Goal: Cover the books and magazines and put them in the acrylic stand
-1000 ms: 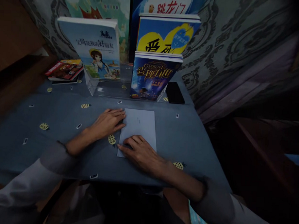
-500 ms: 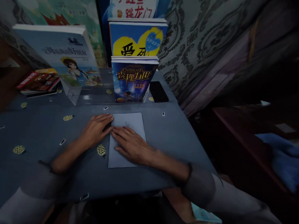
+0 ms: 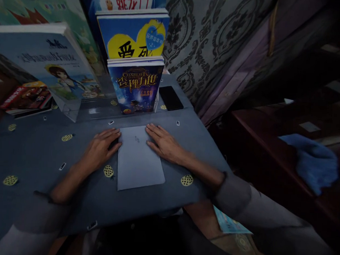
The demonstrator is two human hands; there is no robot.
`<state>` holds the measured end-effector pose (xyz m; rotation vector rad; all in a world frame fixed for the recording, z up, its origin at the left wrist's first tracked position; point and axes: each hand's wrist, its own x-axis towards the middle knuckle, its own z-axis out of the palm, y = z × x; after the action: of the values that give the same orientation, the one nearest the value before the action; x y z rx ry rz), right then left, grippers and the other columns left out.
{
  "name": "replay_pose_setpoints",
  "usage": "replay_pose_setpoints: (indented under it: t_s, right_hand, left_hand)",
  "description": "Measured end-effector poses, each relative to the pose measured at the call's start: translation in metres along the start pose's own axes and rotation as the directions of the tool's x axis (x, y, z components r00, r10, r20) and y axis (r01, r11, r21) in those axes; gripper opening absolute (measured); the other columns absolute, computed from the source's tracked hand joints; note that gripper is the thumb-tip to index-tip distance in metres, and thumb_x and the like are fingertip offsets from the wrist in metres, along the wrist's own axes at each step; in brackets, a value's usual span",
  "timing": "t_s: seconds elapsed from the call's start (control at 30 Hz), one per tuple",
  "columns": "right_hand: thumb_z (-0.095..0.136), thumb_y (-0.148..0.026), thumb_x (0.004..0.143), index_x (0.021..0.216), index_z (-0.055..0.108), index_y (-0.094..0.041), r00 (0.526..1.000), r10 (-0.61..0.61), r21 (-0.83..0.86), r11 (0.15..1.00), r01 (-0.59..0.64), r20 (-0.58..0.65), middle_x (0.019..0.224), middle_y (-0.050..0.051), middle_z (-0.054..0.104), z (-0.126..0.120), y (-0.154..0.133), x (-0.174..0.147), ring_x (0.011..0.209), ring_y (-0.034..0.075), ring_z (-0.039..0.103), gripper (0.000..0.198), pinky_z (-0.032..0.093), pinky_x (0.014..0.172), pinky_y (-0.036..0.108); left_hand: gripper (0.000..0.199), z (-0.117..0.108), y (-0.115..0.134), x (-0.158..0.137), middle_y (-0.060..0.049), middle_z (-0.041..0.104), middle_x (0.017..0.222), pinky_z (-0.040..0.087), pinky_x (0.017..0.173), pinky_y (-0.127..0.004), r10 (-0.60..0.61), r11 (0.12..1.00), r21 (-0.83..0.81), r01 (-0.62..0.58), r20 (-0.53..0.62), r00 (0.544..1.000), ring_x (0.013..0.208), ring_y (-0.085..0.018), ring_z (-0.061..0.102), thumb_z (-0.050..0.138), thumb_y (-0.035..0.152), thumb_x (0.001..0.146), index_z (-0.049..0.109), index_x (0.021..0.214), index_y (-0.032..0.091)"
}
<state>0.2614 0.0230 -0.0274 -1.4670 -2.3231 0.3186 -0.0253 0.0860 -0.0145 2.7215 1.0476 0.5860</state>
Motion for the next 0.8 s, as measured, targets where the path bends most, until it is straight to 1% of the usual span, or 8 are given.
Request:
replay_pose_setpoints:
  t_s: [0.1, 0.2, 0.37, 0.47, 0.6, 0.7, 0.8]
  right_hand:
    - [0.039, -0.038, 0.105, 0.151, 0.044, -0.01, 1.0, -0.005, 0.076, 0.997, 0.005, 0.0, 0.16, 0.02, 0.041, -0.001, 0.006, 0.0, 0.152, 0.03, 0.032, 0.055, 0.03, 0.123, 0.058]
    - [0.037, -0.04, 0.105, 0.149, 0.049, -0.015, 1.0, -0.007, 0.151, 0.988, 0.007, 0.0, 0.159, 0.016, 0.045, -0.003, 0.01, 0.001, 0.151, 0.029, 0.036, 0.052, 0.031, 0.123, 0.056]
    - [0.029, -0.044, 0.107, 0.149, 0.049, -0.017, 1.0, -0.011, 0.255, 0.967, 0.015, -0.018, 0.156, 0.012, 0.049, -0.008, 0.014, 0.002, 0.149, 0.027, 0.039, 0.054, 0.032, 0.123, 0.053]
    - [0.027, -0.045, 0.107, 0.15, 0.048, -0.02, 1.0, -0.005, 0.292, 0.956, 0.012, -0.022, 0.156, 0.009, 0.05, -0.008, 0.015, 0.002, 0.149, 0.026, 0.039, 0.054, 0.032, 0.123, 0.053]
    - [0.028, -0.045, 0.107, 0.15, 0.048, -0.021, 0.999, 0.003, 0.296, 0.955, 0.008, -0.036, 0.156, 0.007, 0.05, -0.007, 0.016, 0.002, 0.149, 0.026, 0.039, 0.053, 0.032, 0.122, 0.053]
    - [0.027, -0.048, 0.107, 0.149, 0.049, -0.017, 0.999, -0.001, 0.274, 0.962, 0.01, -0.033, 0.156, 0.009, 0.05, -0.006, 0.016, 0.002, 0.149, 0.026, 0.039, 0.056, 0.031, 0.123, 0.051]
    - [0.024, -0.053, 0.107, 0.149, 0.049, -0.016, 1.0, -0.007, 0.254, 0.967, 0.012, -0.021, 0.157, 0.01, 0.049, -0.006, 0.015, 0.002, 0.149, 0.026, 0.038, 0.061, 0.03, 0.124, 0.049]
  left_hand:
    - [0.042, -0.003, 0.004, 0.0, -0.011, 0.066, 0.137, 0.047, 0.109, -0.058, -0.023, 1.0, 0.011, 0.023, 0.02, 1.0, 0.134, -0.032, 0.056, 0.046, 0.045, 0.101, 0.065, 0.13, 0.021]
    - [0.042, -0.005, 0.01, 0.001, -0.011, 0.063, 0.142, 0.044, 0.112, -0.059, -0.021, 0.999, 0.043, 0.018, 0.062, 0.998, 0.14, -0.032, 0.051, 0.043, 0.04, 0.103, 0.063, 0.134, 0.02]
    - [0.044, 0.004, 0.019, 0.008, -0.012, 0.058, 0.147, 0.038, 0.118, -0.055, 0.102, 0.994, 0.027, -0.106, 0.122, 0.987, 0.142, -0.028, 0.05, 0.038, 0.034, 0.104, 0.058, 0.14, 0.017]
    - [0.046, 0.011, 0.029, 0.016, -0.01, 0.054, 0.152, 0.034, 0.121, -0.054, 0.16, 0.987, 0.004, -0.163, 0.173, 0.972, 0.145, -0.026, 0.046, 0.035, 0.033, 0.105, 0.053, 0.144, 0.018]
    - [0.048, 0.017, 0.049, 0.025, -0.009, 0.049, 0.156, 0.029, 0.124, -0.053, 0.24, 0.97, -0.03, -0.241, 0.273, 0.932, 0.149, -0.025, 0.039, 0.034, 0.033, 0.106, 0.048, 0.149, 0.019]
    - [0.048, 0.018, 0.066, 0.028, -0.009, 0.048, 0.157, 0.025, 0.125, -0.053, 0.327, 0.944, -0.076, -0.321, 0.338, 0.883, 0.151, -0.025, 0.036, 0.033, 0.033, 0.107, 0.047, 0.15, 0.018]
    - [0.047, 0.019, 0.078, 0.025, -0.007, 0.047, 0.158, 0.022, 0.126, -0.053, 0.399, 0.916, -0.133, -0.378, 0.375, 0.837, 0.152, -0.024, 0.034, 0.033, 0.032, 0.107, 0.045, 0.152, 0.022]
